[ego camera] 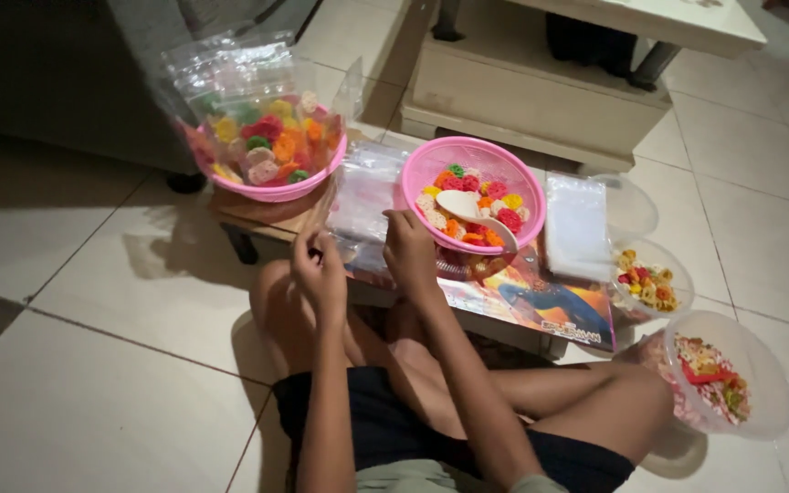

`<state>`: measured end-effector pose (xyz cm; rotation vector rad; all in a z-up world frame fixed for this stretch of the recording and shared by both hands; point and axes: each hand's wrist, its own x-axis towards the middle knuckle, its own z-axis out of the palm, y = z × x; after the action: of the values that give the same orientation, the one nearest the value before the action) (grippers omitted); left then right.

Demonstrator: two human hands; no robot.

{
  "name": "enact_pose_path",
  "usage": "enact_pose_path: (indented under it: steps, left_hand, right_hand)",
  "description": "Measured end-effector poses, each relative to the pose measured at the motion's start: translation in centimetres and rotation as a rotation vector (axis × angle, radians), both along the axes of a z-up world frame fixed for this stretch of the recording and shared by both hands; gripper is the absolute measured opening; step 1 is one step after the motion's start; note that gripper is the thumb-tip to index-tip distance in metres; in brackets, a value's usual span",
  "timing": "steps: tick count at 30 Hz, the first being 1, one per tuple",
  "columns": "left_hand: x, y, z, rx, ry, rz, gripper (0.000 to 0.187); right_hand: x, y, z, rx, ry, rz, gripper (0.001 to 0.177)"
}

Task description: Packing various colorful snacks into small plastic bags manually while sitting on the floor.

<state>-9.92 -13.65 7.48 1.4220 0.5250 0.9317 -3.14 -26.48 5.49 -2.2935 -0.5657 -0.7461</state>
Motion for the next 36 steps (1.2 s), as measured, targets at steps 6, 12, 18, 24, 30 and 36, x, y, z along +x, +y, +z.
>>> enact_pose_path:
  steps: [6, 12, 18, 24, 30, 36]
  left_hand:
    - [-1.5, -0.8, 2.9, -0.016, 0.041, -0.177, 0.019]
    - [3.0, -3.4, 1.4, -0.124, -0.117, -0.411, 0.059]
    - [0.2, -7.6, 0.5, -0.202, 0.116, -0.892, 0.036]
    - [-0.7, -8.5, 2.5, -0.458, 0.068, -1.031, 0.016]
    - [-0.3, -8.5, 1.8, -0.385, 0.106, -0.898, 0.01]
    - [0.3, -11.3, 1.4, -0.418, 0.077, -0.871, 0.019]
  right_hand:
    - [-6.5, -2.5, 5.8, 0.415, -0.195, -0.111, 0.038]
    - [-8.5, -9.8, 7.7, 0.716, -0.053, -0.262, 0.032]
    - [-10.9, -18.5, 8.9, 1.054, 0.173, -0.195, 0.024]
    - [-11.3, -20.8, 8.5, 1.091, 0.276, -0.268, 0.021]
    - [-11.4, -21.7, 8.2, 1.031, 0.324, -0.217, 0.033]
    - [-11.8, -20.9, 9.8, 0.48, 0.218, -0.481, 0.044]
